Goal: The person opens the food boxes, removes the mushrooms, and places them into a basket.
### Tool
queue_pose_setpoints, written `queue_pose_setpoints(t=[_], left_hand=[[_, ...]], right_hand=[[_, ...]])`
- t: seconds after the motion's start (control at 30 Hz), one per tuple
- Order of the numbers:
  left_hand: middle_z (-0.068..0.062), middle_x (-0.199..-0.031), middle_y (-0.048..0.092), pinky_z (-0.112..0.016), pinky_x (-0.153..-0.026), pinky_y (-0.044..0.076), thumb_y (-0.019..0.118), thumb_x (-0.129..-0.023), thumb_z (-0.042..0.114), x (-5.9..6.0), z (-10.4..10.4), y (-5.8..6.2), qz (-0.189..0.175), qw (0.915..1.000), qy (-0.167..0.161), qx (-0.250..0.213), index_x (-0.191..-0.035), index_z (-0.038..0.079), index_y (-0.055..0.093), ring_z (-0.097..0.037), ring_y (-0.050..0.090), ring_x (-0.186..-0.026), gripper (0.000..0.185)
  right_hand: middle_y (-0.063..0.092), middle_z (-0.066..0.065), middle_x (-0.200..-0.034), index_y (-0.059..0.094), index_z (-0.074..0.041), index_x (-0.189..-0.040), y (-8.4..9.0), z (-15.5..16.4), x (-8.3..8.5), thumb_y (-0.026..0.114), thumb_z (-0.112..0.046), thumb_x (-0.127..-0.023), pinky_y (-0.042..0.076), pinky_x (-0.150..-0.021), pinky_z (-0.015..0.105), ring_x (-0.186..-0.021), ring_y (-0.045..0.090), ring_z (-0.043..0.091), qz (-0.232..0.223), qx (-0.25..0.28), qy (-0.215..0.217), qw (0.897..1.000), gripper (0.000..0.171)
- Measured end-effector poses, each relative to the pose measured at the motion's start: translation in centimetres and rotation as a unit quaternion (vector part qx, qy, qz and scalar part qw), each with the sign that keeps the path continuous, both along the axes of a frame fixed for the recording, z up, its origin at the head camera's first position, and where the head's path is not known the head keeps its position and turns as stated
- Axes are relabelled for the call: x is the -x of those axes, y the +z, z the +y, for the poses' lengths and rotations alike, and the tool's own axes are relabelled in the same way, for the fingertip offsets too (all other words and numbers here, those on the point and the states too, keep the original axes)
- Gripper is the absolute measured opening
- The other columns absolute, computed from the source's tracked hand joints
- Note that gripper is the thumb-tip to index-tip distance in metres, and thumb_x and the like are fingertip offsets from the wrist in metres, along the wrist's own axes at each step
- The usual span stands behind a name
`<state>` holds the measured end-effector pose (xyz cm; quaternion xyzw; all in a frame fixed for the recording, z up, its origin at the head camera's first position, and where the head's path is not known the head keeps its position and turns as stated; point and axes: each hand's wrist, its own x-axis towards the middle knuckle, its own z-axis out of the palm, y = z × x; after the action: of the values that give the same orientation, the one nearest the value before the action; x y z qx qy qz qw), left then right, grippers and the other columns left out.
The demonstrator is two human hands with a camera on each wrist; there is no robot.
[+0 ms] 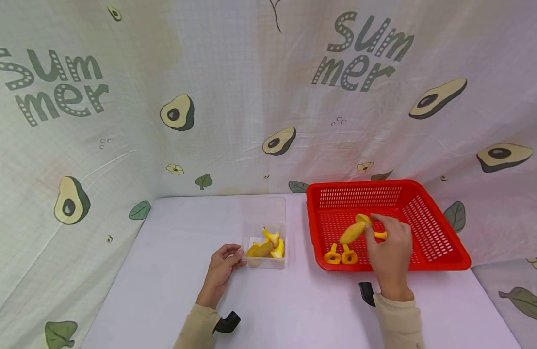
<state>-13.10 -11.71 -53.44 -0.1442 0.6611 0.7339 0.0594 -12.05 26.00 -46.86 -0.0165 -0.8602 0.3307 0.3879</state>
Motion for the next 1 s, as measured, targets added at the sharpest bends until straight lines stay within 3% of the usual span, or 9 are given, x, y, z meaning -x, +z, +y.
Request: queue_pose_setpoints(t=[0.17, 0.4, 0.6, 0.83, 1.0], left_hand=[[-0.009, -0.105, 0.060, -0.030, -0.080, 0.067, 0.068, -0.102, 0.003, 0.0, 0.0, 0.1, -0.002, 1.0000, 0.001, 0.003, -0.125, -0.011, 0.060, -0.016, 0.058, -0.084, 0.028], [-0.009, -0.104, 0.060, -0.030, -0.080, 0.067, 0.068, -0.102, 0.002, 0.0, 0.1, 0.1, -0.007, 0.9999, 0.007, 0.003, -0.124, -0.010, 0.061, -0.017, 0.059, -0.082, 0.025], [-0.009, -0.105, 0.060, -0.030, -0.080, 0.067, 0.067, -0.103, 0.002, 0.1, 0.1, 0.0, -0.010, 0.9999, 0.008, 0.005, -0.125, -0.010, 0.060, -0.017, 0.059, -0.085, 0.026], [-0.010, -0.106, 0.060, -0.029, -0.080, 0.067, 0.068, -0.103, 0.003, 0.0, 0.2, 0.0, -0.007, 0.9999, 0.007, 0.008, -0.126, -0.012, 0.059, -0.018, 0.059, -0.087, 0.029], [-0.010, -0.107, 0.060, -0.030, -0.080, 0.067, 0.068, -0.103, 0.003, 0.0, 0.2, 0.0, -0.005, 0.9999, 0.005, 0.008, -0.125, -0.011, 0.060, -0.018, 0.059, -0.086, 0.028]], right_hand=[[0.070, 0.029, -0.121, 0.072, 0.007, -0.120, -0.4, -0.4, -0.1, 0.079, 0.007, -0.088, 0.039, -0.084, 0.041, -0.105, 0.053, 0.045, -0.043, -0.004, 0.004, 0.999, 0.033], [0.071, 0.024, -0.112, 0.073, 0.004, -0.113, -0.7, -3.0, 0.1, 0.083, 0.011, -0.081, 0.047, -0.092, 0.053, -0.104, 0.058, 0.043, -0.042, -0.052, 0.092, 0.993, 0.034], [0.073, 0.014, -0.109, 0.077, -0.001, -0.109, -1.4, -6.2, 0.2, 0.088, 0.006, -0.078, 0.052, -0.089, 0.048, -0.103, 0.062, 0.033, -0.055, -0.102, 0.169, 0.979, 0.034], [0.074, 0.008, -0.107, 0.078, -0.006, -0.107, -2.1, -9.4, 0.6, 0.091, 0.003, -0.076, 0.058, -0.084, 0.046, -0.099, 0.063, 0.028, -0.066, -0.140, 0.224, 0.962, 0.034], [0.074, 0.006, -0.109, 0.079, -0.008, -0.110, -2.2, -11.1, 1.0, 0.093, -0.001, -0.077, 0.059, -0.088, 0.045, -0.103, 0.063, 0.026, -0.090, -0.153, 0.255, 0.950, 0.036]])
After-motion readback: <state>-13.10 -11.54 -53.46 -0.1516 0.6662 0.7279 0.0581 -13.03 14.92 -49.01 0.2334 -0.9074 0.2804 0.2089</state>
